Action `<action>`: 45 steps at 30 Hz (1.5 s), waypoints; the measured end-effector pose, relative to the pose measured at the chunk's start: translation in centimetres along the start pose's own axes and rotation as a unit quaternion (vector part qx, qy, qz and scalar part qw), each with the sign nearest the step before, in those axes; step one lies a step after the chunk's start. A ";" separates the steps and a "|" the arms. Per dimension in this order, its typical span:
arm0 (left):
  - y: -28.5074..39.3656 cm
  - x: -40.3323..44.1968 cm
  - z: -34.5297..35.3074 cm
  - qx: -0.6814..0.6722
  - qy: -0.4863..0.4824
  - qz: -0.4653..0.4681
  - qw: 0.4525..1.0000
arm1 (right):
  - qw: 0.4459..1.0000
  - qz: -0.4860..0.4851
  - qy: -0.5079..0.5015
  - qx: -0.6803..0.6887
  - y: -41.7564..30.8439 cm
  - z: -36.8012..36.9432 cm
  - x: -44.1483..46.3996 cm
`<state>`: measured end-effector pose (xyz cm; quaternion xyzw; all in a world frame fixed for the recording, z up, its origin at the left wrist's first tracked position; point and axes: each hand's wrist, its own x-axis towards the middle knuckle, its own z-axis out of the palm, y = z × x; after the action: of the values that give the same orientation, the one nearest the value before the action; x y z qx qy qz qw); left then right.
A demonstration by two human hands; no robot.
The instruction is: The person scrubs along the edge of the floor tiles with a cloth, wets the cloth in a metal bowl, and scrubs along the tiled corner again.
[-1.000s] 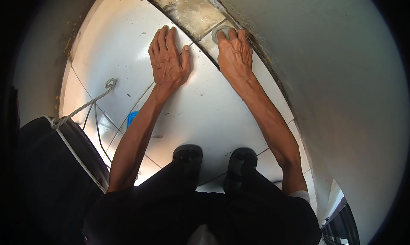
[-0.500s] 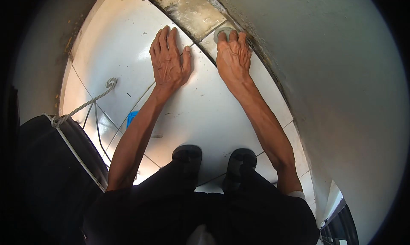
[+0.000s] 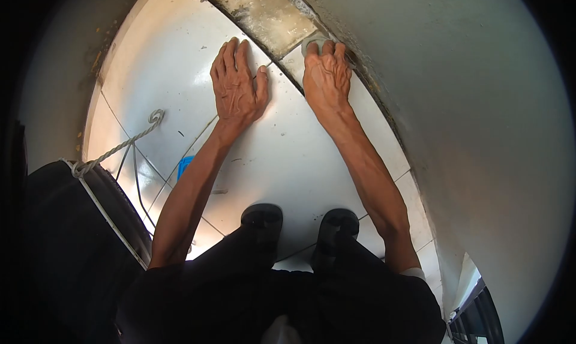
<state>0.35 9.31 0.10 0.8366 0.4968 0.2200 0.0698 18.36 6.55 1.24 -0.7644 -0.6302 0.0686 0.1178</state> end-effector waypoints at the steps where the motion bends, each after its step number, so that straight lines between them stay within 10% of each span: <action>1: -0.1 -0.1 0.2 0.004 -0.001 -0.001 1.000 | 1.000 -0.002 0.022 0.003 0.1 0.4 -0.2; 26: -0.3 -0.2 0.2 -0.013 0.005 0.006 1.000 | 0.980 -0.163 -0.054 0.104 1.6 0.0 -2.0; 45: 0.0 -0.1 0.0 -0.001 -0.015 -0.006 1.000 | 0.999 -0.037 0.005 0.021 1.0 -0.7 -0.3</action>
<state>0.31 9.26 0.09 0.8367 0.5008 0.2069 0.0794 19.43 5.97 1.67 -0.7384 -0.6558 0.0731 0.1394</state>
